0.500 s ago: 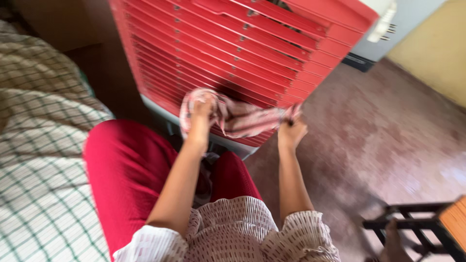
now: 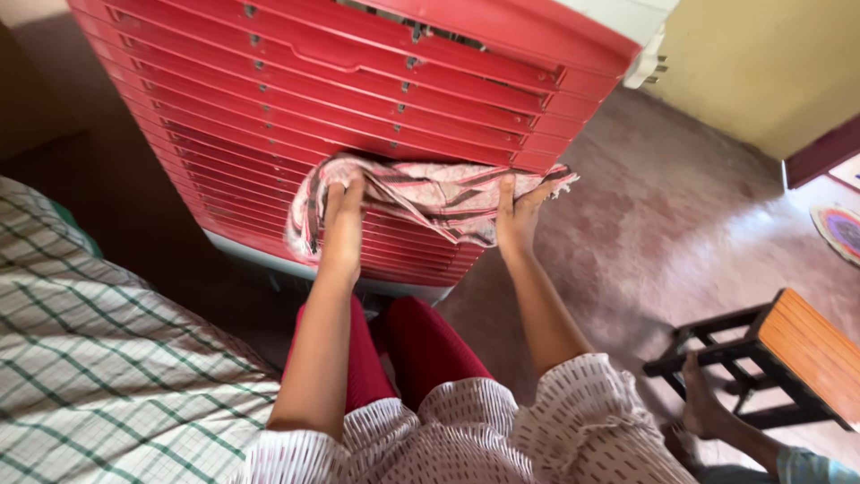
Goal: The person wipes the top control panel and front grill slats of an air cooler using a cloth.
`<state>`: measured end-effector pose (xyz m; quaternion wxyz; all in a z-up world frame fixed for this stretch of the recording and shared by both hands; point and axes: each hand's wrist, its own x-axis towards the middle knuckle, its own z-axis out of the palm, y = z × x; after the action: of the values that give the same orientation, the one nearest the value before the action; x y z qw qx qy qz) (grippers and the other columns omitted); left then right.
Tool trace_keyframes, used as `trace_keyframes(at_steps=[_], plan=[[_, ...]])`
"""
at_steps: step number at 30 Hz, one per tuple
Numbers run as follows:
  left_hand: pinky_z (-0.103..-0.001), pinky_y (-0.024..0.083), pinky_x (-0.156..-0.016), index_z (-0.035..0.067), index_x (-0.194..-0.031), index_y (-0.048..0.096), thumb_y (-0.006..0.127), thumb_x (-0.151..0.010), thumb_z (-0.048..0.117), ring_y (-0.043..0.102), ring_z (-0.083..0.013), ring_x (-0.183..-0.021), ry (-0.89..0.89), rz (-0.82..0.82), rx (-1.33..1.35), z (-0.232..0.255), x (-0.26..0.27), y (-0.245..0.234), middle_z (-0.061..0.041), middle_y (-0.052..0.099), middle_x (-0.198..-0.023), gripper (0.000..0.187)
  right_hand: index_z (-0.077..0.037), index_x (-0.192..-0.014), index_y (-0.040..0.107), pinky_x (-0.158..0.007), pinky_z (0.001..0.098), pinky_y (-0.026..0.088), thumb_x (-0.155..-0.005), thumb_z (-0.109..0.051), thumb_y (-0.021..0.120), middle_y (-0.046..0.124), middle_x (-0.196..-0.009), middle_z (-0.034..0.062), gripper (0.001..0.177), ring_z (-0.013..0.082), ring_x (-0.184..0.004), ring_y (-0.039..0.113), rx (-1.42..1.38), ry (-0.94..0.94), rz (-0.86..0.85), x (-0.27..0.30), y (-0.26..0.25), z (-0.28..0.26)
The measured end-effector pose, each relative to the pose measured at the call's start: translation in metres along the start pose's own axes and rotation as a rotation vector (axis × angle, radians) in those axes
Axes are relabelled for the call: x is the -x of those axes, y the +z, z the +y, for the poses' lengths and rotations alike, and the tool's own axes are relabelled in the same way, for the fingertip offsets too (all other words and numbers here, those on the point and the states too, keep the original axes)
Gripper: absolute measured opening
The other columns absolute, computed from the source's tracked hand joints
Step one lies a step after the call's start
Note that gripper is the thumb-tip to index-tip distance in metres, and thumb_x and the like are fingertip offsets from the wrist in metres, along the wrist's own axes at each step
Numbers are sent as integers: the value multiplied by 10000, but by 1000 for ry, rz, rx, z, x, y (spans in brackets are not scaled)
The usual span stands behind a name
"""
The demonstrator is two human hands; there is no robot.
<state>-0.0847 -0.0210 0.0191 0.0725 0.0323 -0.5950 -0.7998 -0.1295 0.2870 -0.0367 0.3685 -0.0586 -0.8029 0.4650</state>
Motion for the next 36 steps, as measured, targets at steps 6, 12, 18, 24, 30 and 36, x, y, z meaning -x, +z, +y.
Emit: trace_keyframes(at_steps=[6, 12, 18, 24, 30, 36], plan=[[-424, 234, -1182, -187, -1407, 350, 570, -983, 679, 318, -346, -1414, 45, 138, -385, -2, -62, 49, -340, 329, -1515, 989, 125, -1575, -130, -1270, 454, 192, -1020, -585, 617, 40, -1663, 404, 1170, 499, -1563, 147, 117, -81, 49, -1, -8, -5], [-424, 495, -966, -166, -1164, 607, 433, -959, 742, 596, -259, -1033, -78, 299, -203, -15, -76, 91, -236, 673, -1077, 947, 5, -1628, 54, -1209, 475, 352, -910, -398, 746, 251, -1669, 311, 1075, 454, -1519, 343, 201, -13, 126, 7, -13, -17], [-417, 373, -1068, -75, -1317, 393, 474, -972, 672, 469, -269, -1189, -64, 598, -178, -36, -69, 95, -219, 479, -1299, 827, -3, -1554, 315, -807, 471, 561, -863, -171, 737, 677, -1175, 252, 827, 400, -962, 688, 311, -4, -29, 8, -49, -24], [-432, 375, -1062, -25, -1358, 399, 547, -974, 587, 478, -266, -1187, -291, 630, -170, 19, -47, 91, -192, 502, -1294, 738, 1, -1307, 599, -537, 328, 546, -873, -159, 804, 718, -746, 140, 506, 231, -580, 712, 293, -230, -313, -36, -110, -59], [-411, 415, -803, -47, -1297, 509, 503, -1092, 316, 495, -233, -913, 310, 748, -153, 99, 5, 97, -133, 548, -1057, 417, 55, -1347, 588, -699, 348, 562, -978, -203, 805, 719, -1015, 190, 500, 256, -819, 710, 141, -632, -72, -121, -147, -220], [-406, 396, -646, -26, -825, 587, 406, -1085, 210, 518, -221, -689, 507, 511, -648, 214, 7, 122, -132, 520, -698, 396, -10, -1389, 658, -969, 458, 506, -973, -110, 695, 687, -1230, 178, 430, 364, -1161, 641, 191, -471, 41, -248, -152, -291]])
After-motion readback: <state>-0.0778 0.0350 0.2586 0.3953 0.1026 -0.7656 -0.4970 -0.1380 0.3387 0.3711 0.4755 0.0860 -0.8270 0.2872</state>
